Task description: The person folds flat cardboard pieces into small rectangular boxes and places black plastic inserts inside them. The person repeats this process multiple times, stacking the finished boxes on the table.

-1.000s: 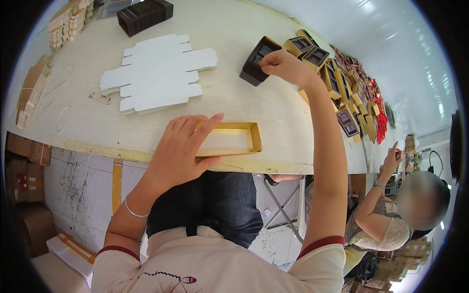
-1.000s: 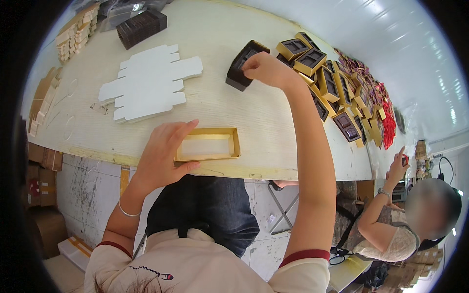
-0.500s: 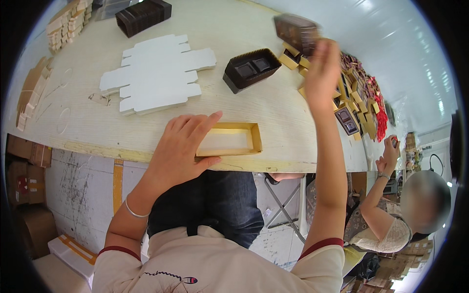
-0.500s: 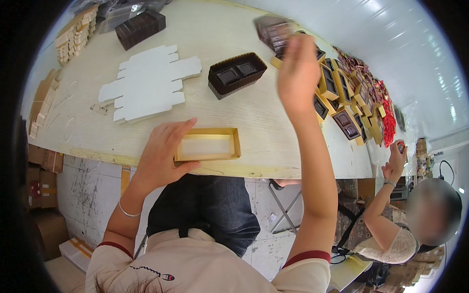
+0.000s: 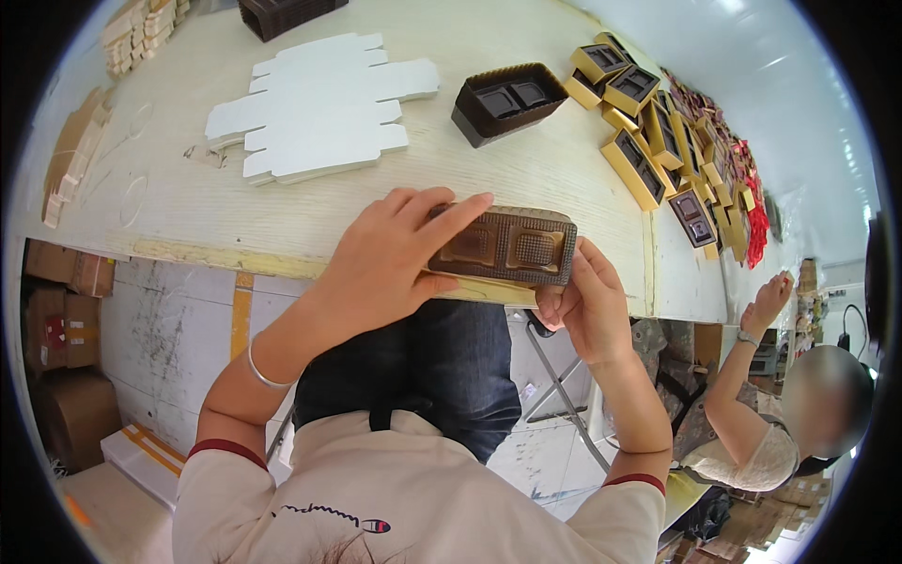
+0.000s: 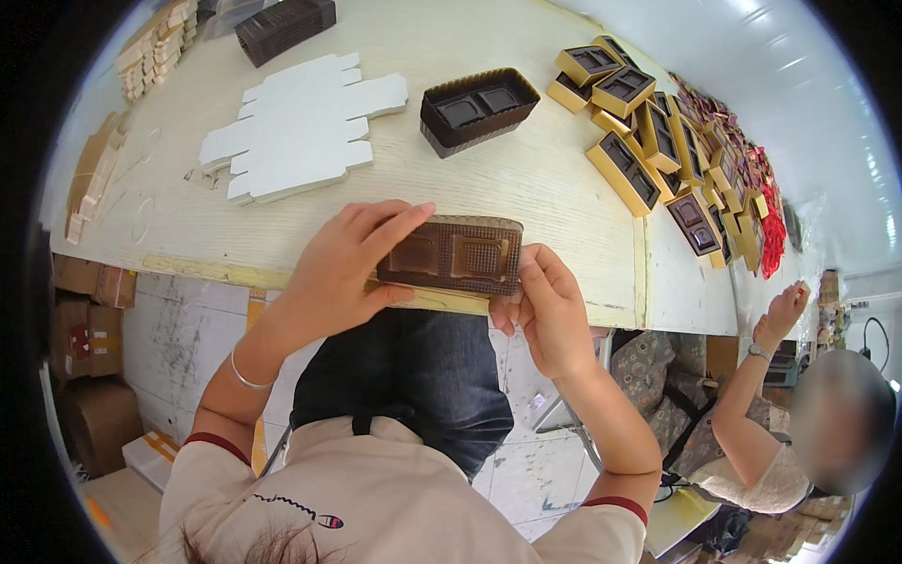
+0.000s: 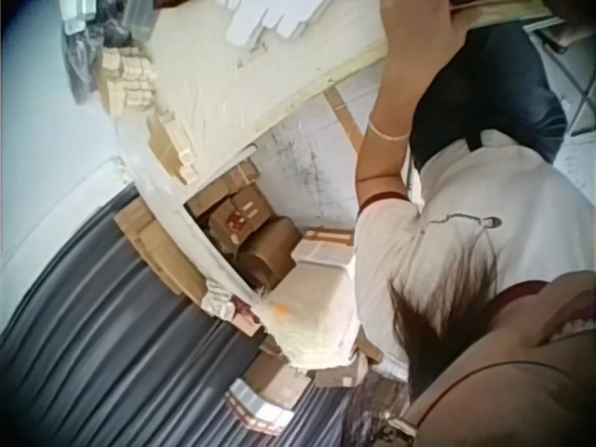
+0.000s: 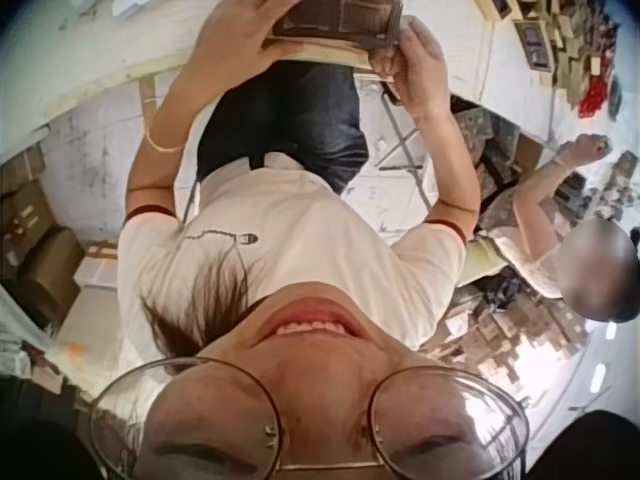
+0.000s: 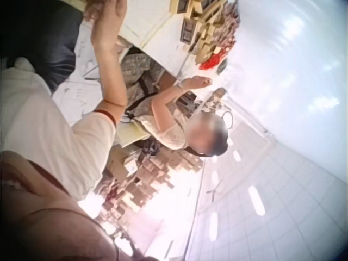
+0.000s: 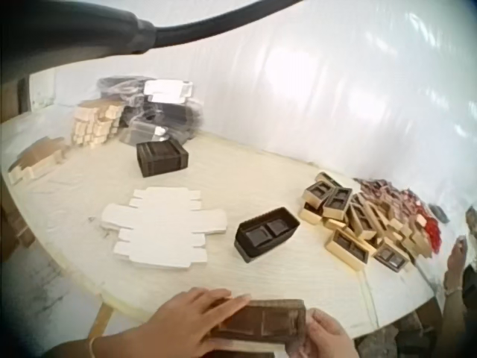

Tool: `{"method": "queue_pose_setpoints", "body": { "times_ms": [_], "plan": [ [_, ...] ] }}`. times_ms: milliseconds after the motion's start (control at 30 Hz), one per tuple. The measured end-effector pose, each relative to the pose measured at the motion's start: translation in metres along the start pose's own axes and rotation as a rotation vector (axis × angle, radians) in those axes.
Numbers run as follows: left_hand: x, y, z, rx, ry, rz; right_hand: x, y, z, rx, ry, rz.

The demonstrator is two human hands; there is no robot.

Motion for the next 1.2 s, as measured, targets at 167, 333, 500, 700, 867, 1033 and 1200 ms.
{"method": "queue_pose_setpoints", "body": {
  "times_ms": [167,333,500,700,867,1033,1200],
  "plan": [
    [0.005,0.003,0.017,-0.005,0.018,0.137,-0.018,0.045,0.046,-1.055,-0.668,0.161],
    [0.006,0.003,0.016,-0.013,0.064,0.126,-0.013,0.055,0.027,-1.274,-0.598,0.47],
    [0.008,0.002,0.015,-0.065,0.02,0.052,-0.001,0.061,0.025,-1.131,-0.476,0.483],
    [0.013,0.008,0.024,-0.075,0.058,0.229,0.011,0.062,0.027,-1.111,-0.375,0.605],
    [0.011,-0.004,-0.008,0.217,0.091,0.099,0.009,0.076,0.019,-1.404,-0.594,0.711],
    [0.008,0.002,-0.014,0.23,0.106,0.015,0.01,0.083,0.013,-1.192,-0.489,0.717],
    [0.009,0.003,-0.017,0.274,0.139,0.068,0.009,0.08,0.007,-1.344,-0.531,0.72]
  ]
}}
Point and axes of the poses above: each hand's wrist, its own x-axis towards the middle knuckle, its own y-axis out of the palm, z = x × y, the point moved 8 cm from there along x, towards the middle knuckle, and after that the axes turned 15 degrees about x, right-handed, at the moved point
